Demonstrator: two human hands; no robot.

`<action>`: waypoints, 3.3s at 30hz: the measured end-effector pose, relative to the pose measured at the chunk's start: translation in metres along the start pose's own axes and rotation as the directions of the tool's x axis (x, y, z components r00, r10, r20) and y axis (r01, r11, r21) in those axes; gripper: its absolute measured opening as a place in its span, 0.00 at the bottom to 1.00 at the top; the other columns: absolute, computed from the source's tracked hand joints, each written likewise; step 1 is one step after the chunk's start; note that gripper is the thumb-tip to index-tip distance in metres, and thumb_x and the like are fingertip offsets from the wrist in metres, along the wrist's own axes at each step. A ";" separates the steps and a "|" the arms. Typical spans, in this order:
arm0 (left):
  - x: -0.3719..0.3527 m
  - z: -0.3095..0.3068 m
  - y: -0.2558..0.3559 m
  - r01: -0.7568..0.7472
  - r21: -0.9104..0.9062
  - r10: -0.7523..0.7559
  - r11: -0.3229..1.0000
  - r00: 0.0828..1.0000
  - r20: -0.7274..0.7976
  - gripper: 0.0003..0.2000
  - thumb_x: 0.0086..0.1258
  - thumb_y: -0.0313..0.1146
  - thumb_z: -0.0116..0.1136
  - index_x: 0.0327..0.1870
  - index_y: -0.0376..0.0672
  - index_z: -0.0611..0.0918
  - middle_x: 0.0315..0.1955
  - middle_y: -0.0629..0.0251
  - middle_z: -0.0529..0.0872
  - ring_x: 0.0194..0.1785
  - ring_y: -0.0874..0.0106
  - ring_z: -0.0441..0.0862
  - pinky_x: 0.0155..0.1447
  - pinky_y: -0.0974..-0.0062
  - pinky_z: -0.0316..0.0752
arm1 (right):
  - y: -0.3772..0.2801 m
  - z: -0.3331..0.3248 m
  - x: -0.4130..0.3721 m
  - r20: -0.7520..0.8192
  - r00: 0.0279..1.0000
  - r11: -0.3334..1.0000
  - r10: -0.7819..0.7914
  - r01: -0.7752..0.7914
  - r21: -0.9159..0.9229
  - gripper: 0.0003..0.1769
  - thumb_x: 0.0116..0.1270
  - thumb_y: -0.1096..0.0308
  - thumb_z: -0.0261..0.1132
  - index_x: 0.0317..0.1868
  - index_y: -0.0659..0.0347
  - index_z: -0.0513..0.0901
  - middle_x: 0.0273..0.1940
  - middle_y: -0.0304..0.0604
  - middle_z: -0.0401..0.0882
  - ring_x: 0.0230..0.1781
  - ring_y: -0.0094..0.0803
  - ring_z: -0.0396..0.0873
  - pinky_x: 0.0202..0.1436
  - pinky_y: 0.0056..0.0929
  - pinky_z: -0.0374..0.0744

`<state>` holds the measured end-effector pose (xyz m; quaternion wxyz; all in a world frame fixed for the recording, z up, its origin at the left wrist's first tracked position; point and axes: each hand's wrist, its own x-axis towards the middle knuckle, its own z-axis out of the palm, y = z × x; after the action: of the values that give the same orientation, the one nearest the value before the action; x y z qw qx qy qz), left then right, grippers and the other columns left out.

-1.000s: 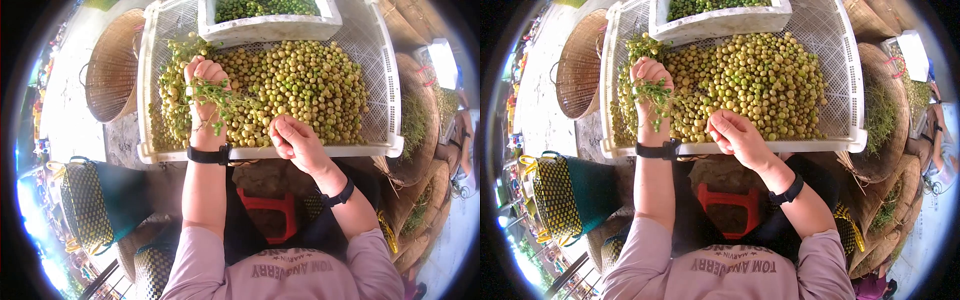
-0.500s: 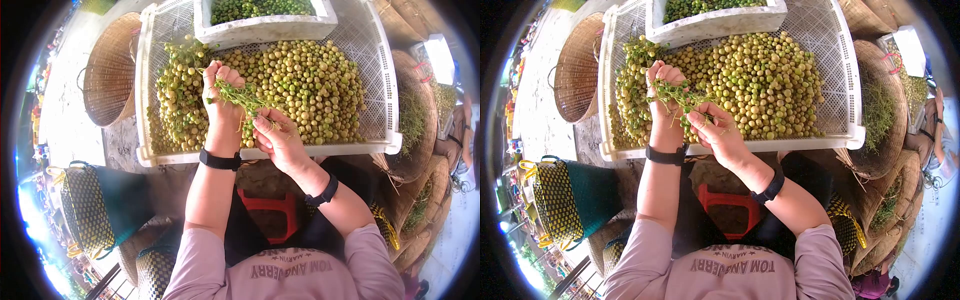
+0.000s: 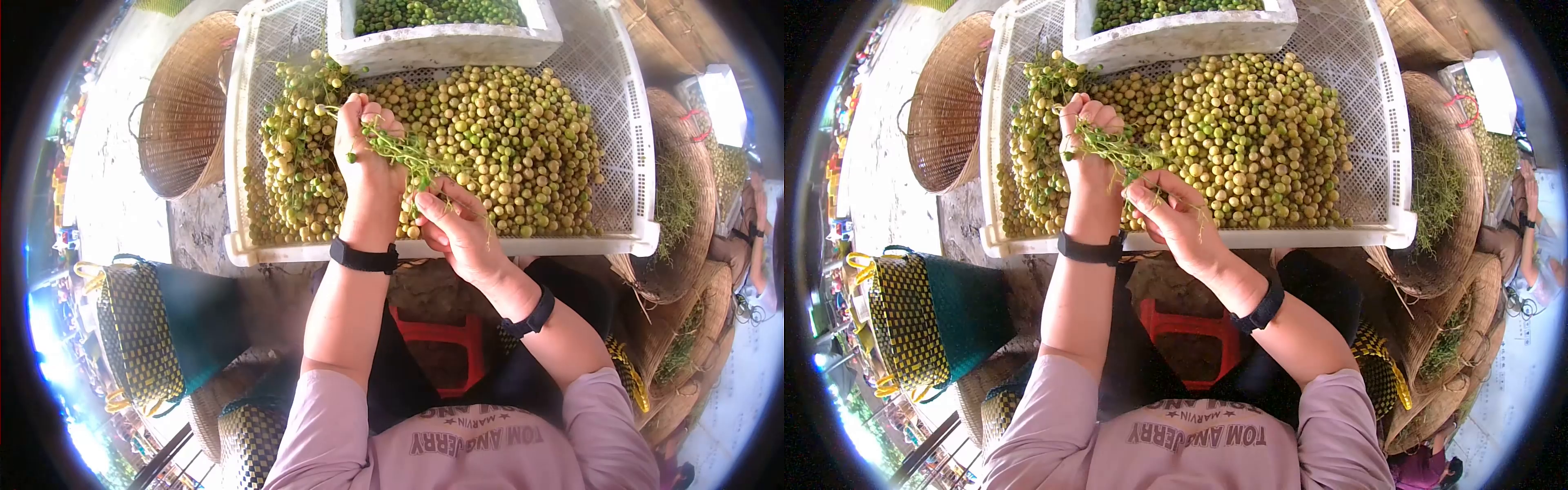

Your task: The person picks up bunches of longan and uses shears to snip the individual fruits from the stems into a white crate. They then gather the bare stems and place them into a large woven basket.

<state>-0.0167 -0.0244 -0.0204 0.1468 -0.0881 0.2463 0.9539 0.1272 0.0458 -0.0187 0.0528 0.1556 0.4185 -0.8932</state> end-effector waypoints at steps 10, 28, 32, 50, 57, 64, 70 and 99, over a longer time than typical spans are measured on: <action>0.001 0.001 0.001 -0.043 0.032 0.044 0.999 0.999 -0.011 0.05 0.72 0.33 0.52 0.37 0.44 0.72 0.19 0.77 0.68 0.19 0.84 0.57 0.22 0.83 0.52 | -0.006 0.002 -0.005 0.048 0.992 0.992 0.113 -0.115 0.056 0.15 0.72 0.52 0.60 0.44 0.55 0.75 0.28 0.31 0.75 0.19 0.12 0.59 0.21 0.13 0.57; 0.005 -0.005 0.004 -0.094 0.044 0.094 0.995 0.996 -0.006 0.05 0.74 0.33 0.49 0.38 0.43 0.71 0.20 0.77 0.69 0.22 0.83 0.61 0.25 0.83 0.58 | -0.001 0.001 -0.008 0.006 1.000 0.997 0.007 -0.007 -0.076 0.04 0.70 0.65 0.59 0.42 0.54 0.75 0.30 0.32 0.73 0.20 0.12 0.59 0.21 0.12 0.57; 0.009 -0.007 0.005 -0.119 0.011 0.120 0.993 0.993 -0.020 0.06 0.72 0.34 0.52 0.37 0.43 0.72 0.21 0.75 0.69 0.21 0.83 0.61 0.23 0.84 0.55 | 0.001 -0.004 -0.006 0.079 0.997 0.999 0.020 -0.023 0.047 0.06 0.70 0.64 0.57 0.41 0.57 0.75 0.29 0.31 0.74 0.19 0.11 0.60 0.22 0.12 0.59; -0.002 0.004 0.011 -0.200 0.137 0.209 0.970 0.976 -0.055 0.05 0.73 0.33 0.51 0.40 0.43 0.71 0.22 0.75 0.68 0.24 0.83 0.61 0.26 0.85 0.59 | 0.002 0.000 -0.010 0.114 0.993 1.000 -0.001 -0.001 0.017 0.12 0.76 0.59 0.55 0.41 0.58 0.77 0.27 0.29 0.71 0.18 0.10 0.57 0.21 0.12 0.56; -0.004 0.008 0.022 -0.234 0.212 0.242 0.949 0.970 -0.012 0.06 0.73 0.34 0.51 0.36 0.44 0.71 0.20 0.77 0.65 0.22 0.83 0.58 0.25 0.83 0.55 | -0.025 0.006 -0.027 0.297 0.952 0.994 0.077 -0.098 0.056 0.16 0.77 0.55 0.51 0.40 0.59 0.77 0.25 0.30 0.70 0.18 0.12 0.56 0.20 0.13 0.56; -0.051 0.029 0.033 -0.217 0.840 -0.232 0.497 0.900 0.369 0.06 0.71 0.34 0.56 0.36 0.42 0.80 0.18 0.75 0.75 0.20 0.85 0.70 0.24 0.86 0.63 | -0.076 -0.022 -0.025 0.177 0.982 0.993 -0.060 0.077 -0.086 0.18 0.75 0.51 0.55 0.39 0.59 0.78 0.23 0.29 0.66 0.16 0.12 0.54 0.18 0.13 0.55; -0.069 0.030 0.030 -0.219 0.903 -0.379 0.370 0.852 0.362 0.06 0.67 0.30 0.63 0.39 0.38 0.82 0.23 0.74 0.81 0.23 0.87 0.73 0.26 0.86 0.66 | -0.080 -0.023 -0.023 0.080 0.996 0.970 0.049 -0.029 -0.241 0.19 0.72 0.51 0.59 0.38 0.60 0.79 0.25 0.27 0.67 0.18 0.11 0.57 0.19 0.12 0.55; -0.068 0.019 0.075 -0.319 0.851 -0.149 0.417 0.900 0.410 0.04 0.69 0.28 0.57 0.37 0.36 0.80 0.22 0.64 0.84 0.23 0.79 0.79 0.30 0.78 0.74 | -0.080 0.037 0.012 0.142 0.943 0.953 0.301 -0.290 -0.090 0.17 0.76 0.54 0.53 0.38 0.59 0.76 0.25 0.28 0.66 0.16 0.12 0.57 0.17 0.12 0.57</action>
<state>0.0210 -0.0936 0.0459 0.1704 0.2278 0.6857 0.6700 0.0896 0.0697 0.0584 0.2237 0.1452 0.4150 -0.8698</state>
